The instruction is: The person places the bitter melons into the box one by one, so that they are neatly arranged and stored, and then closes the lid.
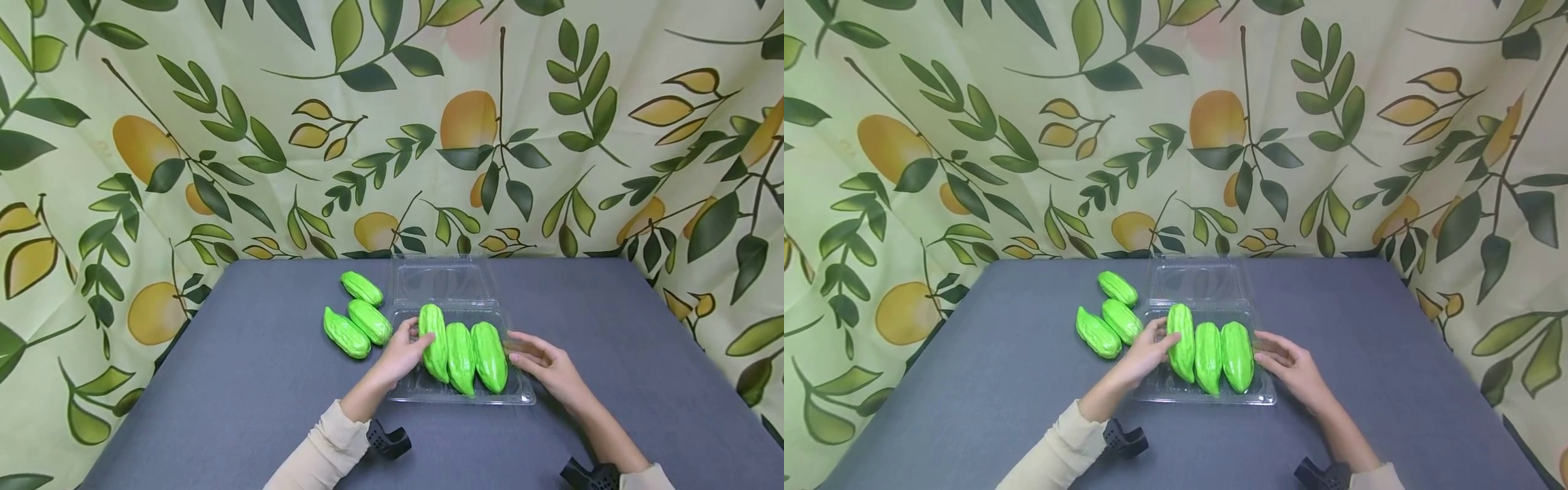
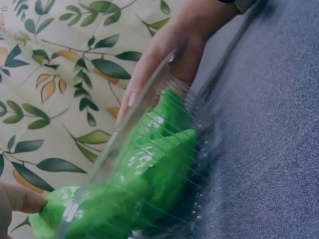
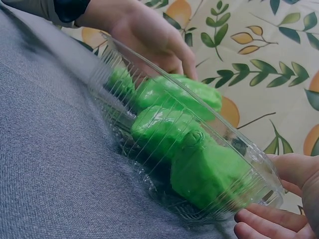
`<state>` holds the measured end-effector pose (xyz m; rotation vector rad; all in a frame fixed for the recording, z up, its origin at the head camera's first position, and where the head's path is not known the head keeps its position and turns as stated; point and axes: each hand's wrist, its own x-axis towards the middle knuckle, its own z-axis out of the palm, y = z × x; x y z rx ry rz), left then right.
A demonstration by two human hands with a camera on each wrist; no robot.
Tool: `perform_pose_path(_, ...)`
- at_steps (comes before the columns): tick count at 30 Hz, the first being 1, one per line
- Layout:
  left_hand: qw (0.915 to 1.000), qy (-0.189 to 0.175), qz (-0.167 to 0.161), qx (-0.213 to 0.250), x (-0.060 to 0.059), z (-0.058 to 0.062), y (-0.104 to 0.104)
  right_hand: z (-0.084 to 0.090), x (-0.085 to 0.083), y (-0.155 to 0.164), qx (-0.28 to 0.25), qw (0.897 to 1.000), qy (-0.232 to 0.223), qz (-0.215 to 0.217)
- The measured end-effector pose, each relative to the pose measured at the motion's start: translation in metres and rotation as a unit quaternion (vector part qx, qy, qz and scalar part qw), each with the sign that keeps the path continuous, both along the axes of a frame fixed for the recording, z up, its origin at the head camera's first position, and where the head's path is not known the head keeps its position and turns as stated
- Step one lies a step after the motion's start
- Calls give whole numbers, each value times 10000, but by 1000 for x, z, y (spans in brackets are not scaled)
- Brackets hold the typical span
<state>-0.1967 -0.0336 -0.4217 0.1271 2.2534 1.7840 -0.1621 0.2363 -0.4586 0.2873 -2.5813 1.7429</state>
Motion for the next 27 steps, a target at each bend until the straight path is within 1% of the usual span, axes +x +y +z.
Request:
perform_pose_path(4,9997,54,104,-195,-3,-5,4,1,1,0,-20,10000,-71,-6)
perform_pose_path(8,9989,98,212,-397,-5,-6,7,3,0,1,-27,10000,-86,7)
perform_pose_path(13,9985,50,164,-516,-3,-7,8,2,1,1,-77,10000,-37,46)
perform_pose_path(17,9981,98,126,-590,-2,-8,9,0,1,2,-114,9999,51,91)
perform_pose_path(22,9969,164,127,-754,-1,-8,10,0,2,1,-90,9999,11,87)
perform_pose_path(27,9946,159,87,-1019,1,-6,11,3,2,1,-28,10000,-49,36)
